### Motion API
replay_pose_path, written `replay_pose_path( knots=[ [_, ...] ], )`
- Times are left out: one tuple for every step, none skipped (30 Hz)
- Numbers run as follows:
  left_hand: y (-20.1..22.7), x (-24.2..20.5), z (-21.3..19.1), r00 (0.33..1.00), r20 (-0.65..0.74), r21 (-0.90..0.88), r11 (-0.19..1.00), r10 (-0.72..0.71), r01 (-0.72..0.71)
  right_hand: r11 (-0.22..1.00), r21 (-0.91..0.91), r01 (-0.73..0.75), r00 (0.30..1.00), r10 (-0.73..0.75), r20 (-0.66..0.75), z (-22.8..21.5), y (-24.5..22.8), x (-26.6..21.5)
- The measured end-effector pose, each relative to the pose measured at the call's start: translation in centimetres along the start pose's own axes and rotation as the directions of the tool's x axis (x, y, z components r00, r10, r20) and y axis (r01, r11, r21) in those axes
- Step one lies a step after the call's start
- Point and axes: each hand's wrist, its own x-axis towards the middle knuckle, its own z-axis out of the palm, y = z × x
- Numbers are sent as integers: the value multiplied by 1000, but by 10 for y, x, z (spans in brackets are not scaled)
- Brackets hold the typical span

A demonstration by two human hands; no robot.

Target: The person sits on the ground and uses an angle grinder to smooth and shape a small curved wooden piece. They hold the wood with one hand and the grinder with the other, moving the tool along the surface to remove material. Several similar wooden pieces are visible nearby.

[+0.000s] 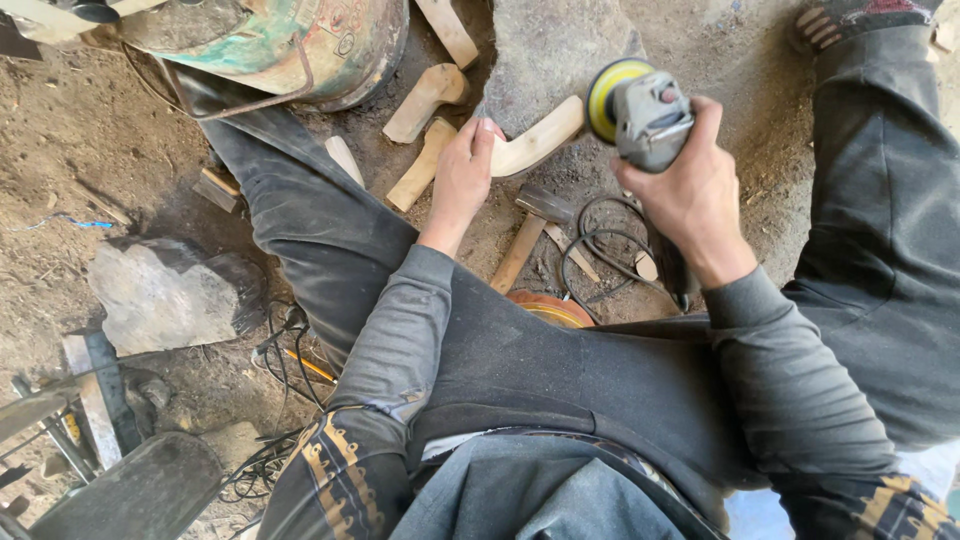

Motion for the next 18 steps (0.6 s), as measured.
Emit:
replay_pose_path(
  knots=[
    [1, 1, -1, 1000, 3, 10, 1000, 0, 0, 1000, -19, 11, 1000, -11, -17, 0, 2, 1],
    [3, 1, -2, 1000, 3, 7, 1000, 2, -2, 999, -38, 21, 999, -22, -34, -1, 3, 2],
    [4, 0, -2, 1000, 2, 6, 1000, 2, -2, 998, -56, 32, 998, -35, -47, 0, 3, 3],
    [4, -1, -2, 1000, 0, 5, 1000, 1, -1, 1000, -19, 19, 1000, -19, -8, 1, 1, 1],
    [4, -1, -2, 1000, -1, -2, 1000, 16, -16, 1000, 15, 1, 1000, -1, 29, 2, -1, -2],
    [4, -1, -1, 1000, -2, -9, 999, 30, -30, 999, 49, -18, 998, 15, 67, 3, -3, -6],
    [3, -2, -1, 999, -5, -17, 999, 44, -44, 999, 35, -24, 997, 21, 79, 3, -7, -11],
    [3, -3, 0, 999, -6, -15, 999, 42, -42, 999, 21, -30, 996, 28, 90, 4, -12, -18],
    [2, -3, 0, 999, -6, -12, 999, 42, -42, 999, 7, -38, 994, 37, 100, 5, -17, -25],
    [2, -4, 1, 999, -6, -8, 999, 42, -42, 999, 1, -38, 993, 38, 112, 6, -23, -29],
    [1, -5, 1, 999, -9, -10, 999, 53, -53, 999, -6, -37, 992, 37, 123, 7, -29, -33],
    [0, -6, 2, 998, -11, -12, 998, 64, -65, 999, -12, -36, 990, 37, 134, 8, -35, -37],
    [0, -6, 2, 997, -14, -14, 997, 77, -77, 1000, -7, -26, 989, 27, 146, 8, -41, -40],
    [0, -6, 3, 997, -16, -8, 997, 73, -73, 1000, -1, -16, 987, 16, 158, 9, -48, -43],
    [0, -7, 3, 997, -18, -4, 998, 69, -69, 1000, 2, -6, 986, 5, 169, 9, -53, -45],
    [0, -7, 3, 998, -19, 0, 998, 65, -65, 999, -28, -16, 982, 21, 188, 10, -58, -46],
    [0, -6, 4, 998, -21, 14, 998, 61, -61, 998, -60, -27, 978, 39, 205, 10, -61, -47],
    [0, -5, 4, 998, -23, 29, 998, 57, -56, 995, -92, -37, 974, 57, 221, 10, -62, -46]
  ],
)
